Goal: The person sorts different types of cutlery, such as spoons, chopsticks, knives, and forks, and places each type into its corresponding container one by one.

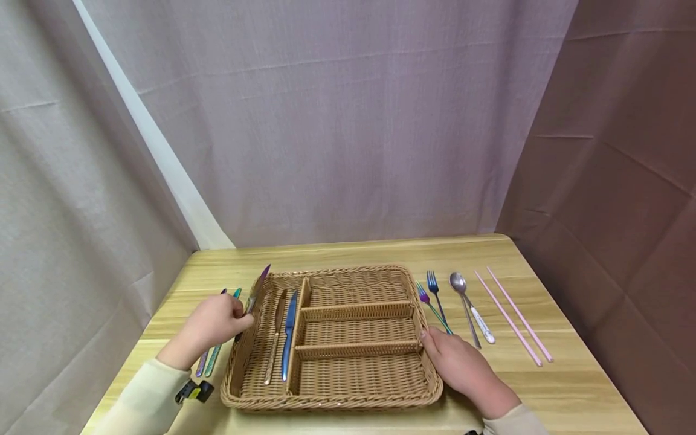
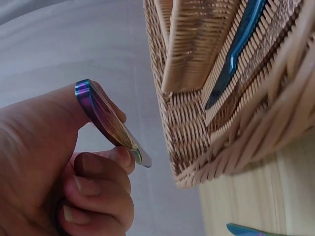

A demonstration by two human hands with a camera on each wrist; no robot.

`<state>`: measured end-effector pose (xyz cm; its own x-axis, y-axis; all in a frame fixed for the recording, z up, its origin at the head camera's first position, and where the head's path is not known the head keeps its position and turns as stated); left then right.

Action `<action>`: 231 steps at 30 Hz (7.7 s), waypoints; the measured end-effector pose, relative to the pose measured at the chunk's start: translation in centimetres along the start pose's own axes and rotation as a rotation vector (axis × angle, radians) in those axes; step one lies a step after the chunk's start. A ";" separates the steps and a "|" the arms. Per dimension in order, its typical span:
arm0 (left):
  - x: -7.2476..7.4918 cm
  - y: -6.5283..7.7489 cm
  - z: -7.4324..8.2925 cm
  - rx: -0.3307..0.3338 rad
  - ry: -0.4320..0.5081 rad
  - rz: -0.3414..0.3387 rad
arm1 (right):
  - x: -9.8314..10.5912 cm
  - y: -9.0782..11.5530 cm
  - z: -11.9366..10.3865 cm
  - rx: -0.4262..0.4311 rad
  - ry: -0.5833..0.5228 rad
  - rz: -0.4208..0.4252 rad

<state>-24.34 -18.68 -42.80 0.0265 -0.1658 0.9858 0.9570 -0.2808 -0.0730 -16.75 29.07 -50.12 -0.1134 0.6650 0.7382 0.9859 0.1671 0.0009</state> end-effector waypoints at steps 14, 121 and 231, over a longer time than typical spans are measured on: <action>-0.4 0.9 2.3 -0.059 0.004 -0.008 | 0.0 0.0 0.0 0.006 -0.014 -0.003; -5.8 -2.6 5.2 -0.071 -0.144 -0.497 | 0.1 -0.1 -0.1 0.013 -0.009 0.001; -6.2 0.7 -7.6 0.179 -0.067 -0.182 | 0.0 0.0 -0.1 -0.003 -0.013 -0.022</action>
<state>-26.06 -24.99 -50.10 -0.1377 -0.0633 0.9885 0.9835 -0.1272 0.1288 -16.77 28.98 -50.01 -0.1362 0.6705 0.7293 0.9836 0.1792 0.0190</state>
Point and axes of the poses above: each hand's wrist, its own y-axis away from the middle knuckle, its own x-axis out of the back of the hand, z = x × y, the point moved 2 cm from there along -y, towards the middle knuckle, and after that the axes turned 13 degrees about -y, right-handed, at the moved point
